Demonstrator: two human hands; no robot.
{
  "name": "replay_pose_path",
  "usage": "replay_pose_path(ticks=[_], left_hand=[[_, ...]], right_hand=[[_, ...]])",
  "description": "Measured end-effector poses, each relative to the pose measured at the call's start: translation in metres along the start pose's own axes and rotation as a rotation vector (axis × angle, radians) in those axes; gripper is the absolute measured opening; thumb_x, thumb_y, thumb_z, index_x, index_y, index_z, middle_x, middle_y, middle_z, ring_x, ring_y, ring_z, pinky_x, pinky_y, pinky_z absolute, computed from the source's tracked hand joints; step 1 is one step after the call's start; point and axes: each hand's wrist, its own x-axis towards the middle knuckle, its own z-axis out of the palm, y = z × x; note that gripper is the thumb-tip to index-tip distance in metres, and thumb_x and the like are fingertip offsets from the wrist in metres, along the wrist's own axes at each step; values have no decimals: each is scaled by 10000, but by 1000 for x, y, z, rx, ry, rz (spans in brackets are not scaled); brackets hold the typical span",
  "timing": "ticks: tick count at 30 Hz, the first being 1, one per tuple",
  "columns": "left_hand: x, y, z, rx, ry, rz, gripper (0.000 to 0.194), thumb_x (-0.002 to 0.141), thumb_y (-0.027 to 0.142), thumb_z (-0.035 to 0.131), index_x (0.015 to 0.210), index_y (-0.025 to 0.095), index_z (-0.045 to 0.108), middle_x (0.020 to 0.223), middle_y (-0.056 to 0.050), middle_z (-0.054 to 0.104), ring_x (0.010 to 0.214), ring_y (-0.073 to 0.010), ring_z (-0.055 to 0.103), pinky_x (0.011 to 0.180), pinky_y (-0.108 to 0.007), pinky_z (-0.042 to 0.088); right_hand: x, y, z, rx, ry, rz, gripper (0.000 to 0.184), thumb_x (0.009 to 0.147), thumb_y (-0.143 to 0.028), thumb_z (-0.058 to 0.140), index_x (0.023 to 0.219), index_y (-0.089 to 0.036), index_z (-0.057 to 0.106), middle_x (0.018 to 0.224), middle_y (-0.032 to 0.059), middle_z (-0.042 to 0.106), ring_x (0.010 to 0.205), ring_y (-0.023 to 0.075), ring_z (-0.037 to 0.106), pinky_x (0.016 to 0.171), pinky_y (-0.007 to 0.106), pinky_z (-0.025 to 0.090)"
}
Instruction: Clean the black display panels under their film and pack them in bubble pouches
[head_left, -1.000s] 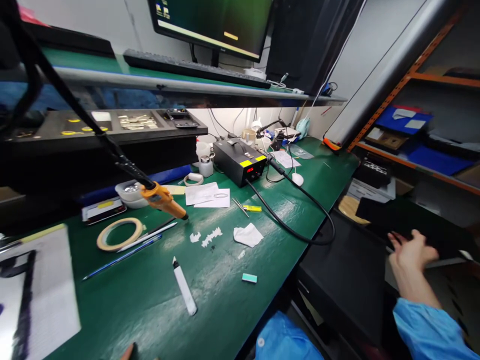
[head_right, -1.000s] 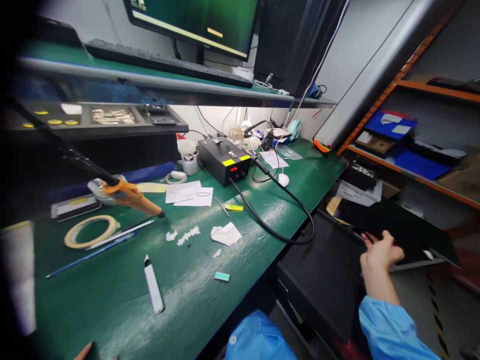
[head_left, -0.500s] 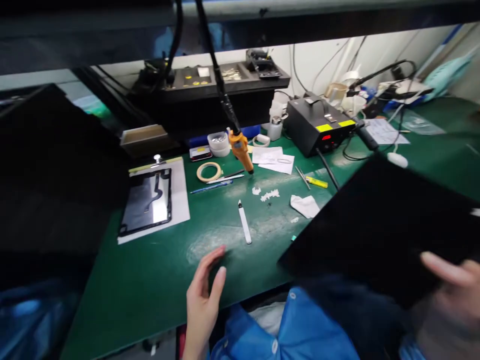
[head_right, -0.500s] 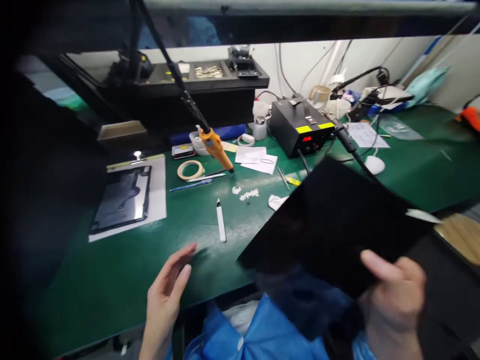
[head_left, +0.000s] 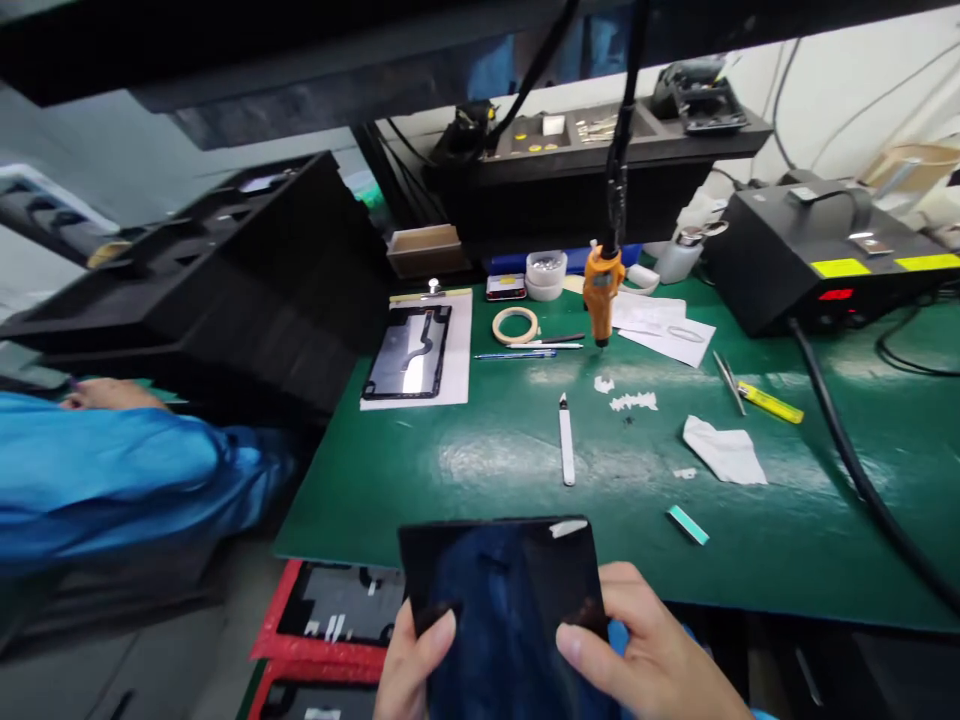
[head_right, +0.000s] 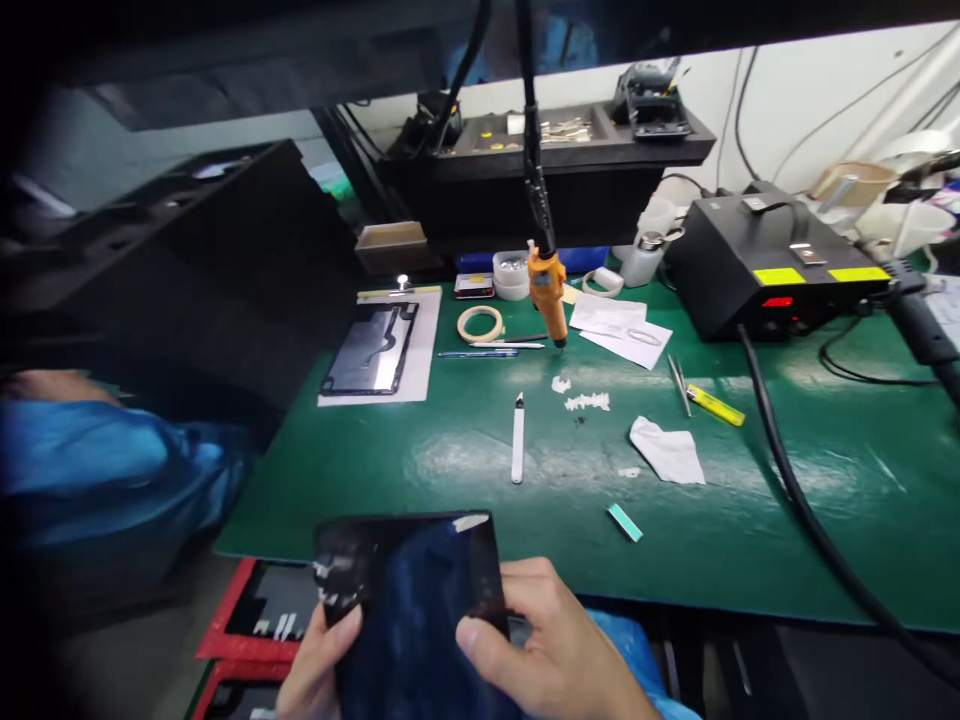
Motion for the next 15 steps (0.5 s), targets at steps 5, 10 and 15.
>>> replay_pose_path(ticks=[5,10,15], left_hand=[[3,-6,21,-58,78,-66,421,575,348,1127,925,222,931,1011,-109,944,1163,-469,891,1122,-570,704],[3,-5,34,-80,66,-65,421,527,324,1138,869,211,921,932,-103,934,1086,-456,909,1086,-557,718],[-5,-6,39,-34,61,-94,419,519,367,1146,846,221,930,908,-86,930,1037,-440,917,1066,-540,727]], right_hand=[[-1,16,-31,3,13,105,616,1129,-760,622,990,-233,907,771,66,761,706,211,740,696,264,649],[-15,37,-57,-42,256,209,565,1049,-775,753,1064,-242,942,760,85,802,628,213,805,617,224,675],[-31,26,-48,-29,488,167,469,1034,-703,830,1035,-243,921,742,64,785,551,188,754,582,216,666]])
